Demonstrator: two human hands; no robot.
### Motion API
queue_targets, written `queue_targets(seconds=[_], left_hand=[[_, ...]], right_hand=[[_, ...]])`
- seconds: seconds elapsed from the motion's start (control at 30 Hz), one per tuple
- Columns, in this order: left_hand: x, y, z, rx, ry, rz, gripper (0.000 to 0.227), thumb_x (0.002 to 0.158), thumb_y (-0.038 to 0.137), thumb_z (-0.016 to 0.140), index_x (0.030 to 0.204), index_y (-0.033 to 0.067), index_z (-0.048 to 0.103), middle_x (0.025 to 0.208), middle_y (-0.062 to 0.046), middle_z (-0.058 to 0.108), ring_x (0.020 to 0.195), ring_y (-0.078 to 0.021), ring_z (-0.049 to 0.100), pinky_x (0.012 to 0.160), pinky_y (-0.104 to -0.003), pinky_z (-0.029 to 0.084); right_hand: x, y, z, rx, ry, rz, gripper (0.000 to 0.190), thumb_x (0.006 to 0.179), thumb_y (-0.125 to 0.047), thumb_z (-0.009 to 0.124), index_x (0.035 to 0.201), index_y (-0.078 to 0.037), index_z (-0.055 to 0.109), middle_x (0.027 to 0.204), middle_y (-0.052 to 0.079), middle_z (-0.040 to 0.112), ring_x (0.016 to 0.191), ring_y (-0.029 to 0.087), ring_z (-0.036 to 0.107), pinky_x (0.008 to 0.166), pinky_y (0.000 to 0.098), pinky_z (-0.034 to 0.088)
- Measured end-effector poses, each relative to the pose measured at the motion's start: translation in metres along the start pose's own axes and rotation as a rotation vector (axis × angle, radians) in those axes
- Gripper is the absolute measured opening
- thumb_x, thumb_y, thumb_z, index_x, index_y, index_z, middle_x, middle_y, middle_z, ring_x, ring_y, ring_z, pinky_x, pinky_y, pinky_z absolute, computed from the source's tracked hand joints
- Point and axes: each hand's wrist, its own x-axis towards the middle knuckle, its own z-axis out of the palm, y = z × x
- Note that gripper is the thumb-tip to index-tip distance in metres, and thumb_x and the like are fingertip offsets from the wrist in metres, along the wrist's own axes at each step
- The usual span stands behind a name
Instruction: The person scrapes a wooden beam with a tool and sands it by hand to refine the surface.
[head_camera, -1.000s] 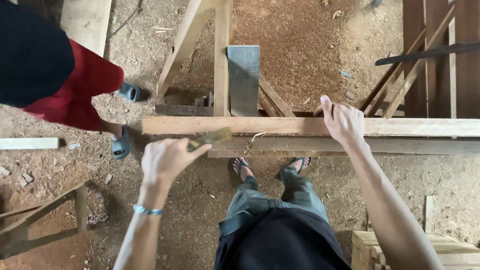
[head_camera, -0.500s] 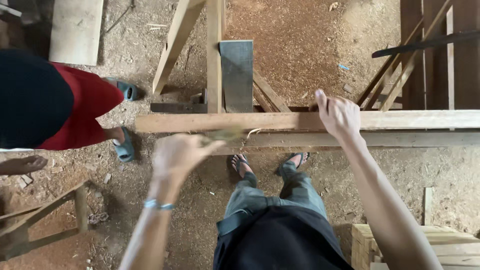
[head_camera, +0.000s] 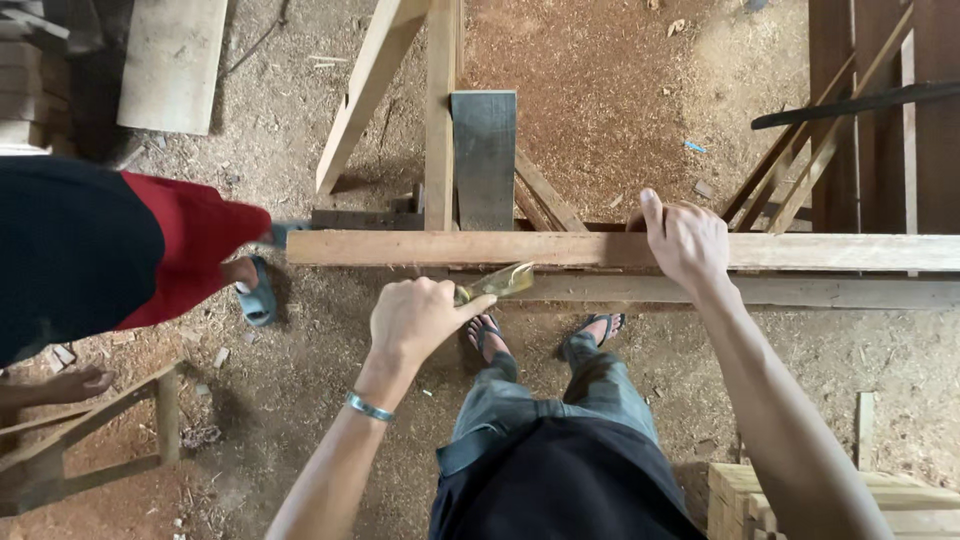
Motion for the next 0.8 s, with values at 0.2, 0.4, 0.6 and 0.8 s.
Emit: queue_targets(seconds=[0.2,0.4,0.6,0.8], left_hand=[[-0.024,0.024,0.033,-0.203,-0.092,-0.121,0.054,0.096,0.063,0.056,0.094,0.0123,0.074,0.051,-0.004,0.067,0.038,-0.0190,0.059,0.035,-0.032,0.045],[-0.069,0.043,0.039,-0.708,0.320,-0.236,0.039,0.087,0.042,0.076,0.075,0.0050,0.074,0.060,-0.007,0.071,0.045,-0.0174,0.067,0.045,-0.032,0.052],[-0.070,0.098,0.030,-0.887,0.004,-0.140,0.028,0.090,0.020,0.071,0.113,0.0048,0.067,0.089,-0.012,0.073,0.080,-0.0251,0.074,0.074,-0.037,0.060],[-0.041,0.102,0.004,-0.518,0.161,0.476,0.057,0.079,0.030,0.080,0.119,-0.0064,0.063,0.113,-0.025,0.063,0.111,-0.0400,0.056,0.092,-0.049,0.044]], right_hand=[[-0.004,-0.004,-0.008,0.039,-0.037,0.086,0.060,0.115,-0.048,0.033,0.086,-0.015,0.075,0.073,0.013,0.068,0.064,0.028,0.065,0.071,0.0448,0.054],[-0.056,-0.038,-0.028,0.459,0.529,-0.253,0.019,0.114,-0.013,0.050,0.109,-0.008,0.068,0.093,0.008,0.069,0.082,0.023,0.064,0.083,0.0473,0.055],[-0.159,-0.122,-0.009,1.068,-0.231,-0.084,0.043,0.093,-0.007,0.063,0.134,-0.001,0.051,0.121,0.019,0.067,0.108,0.027,0.064,0.086,0.0414,0.055],[-0.152,-0.114,-0.002,1.252,-0.175,0.425,0.025,0.108,-0.017,0.045,0.124,-0.003,0.057,0.105,0.014,0.071,0.090,0.023,0.069,0.084,0.0371,0.060]])
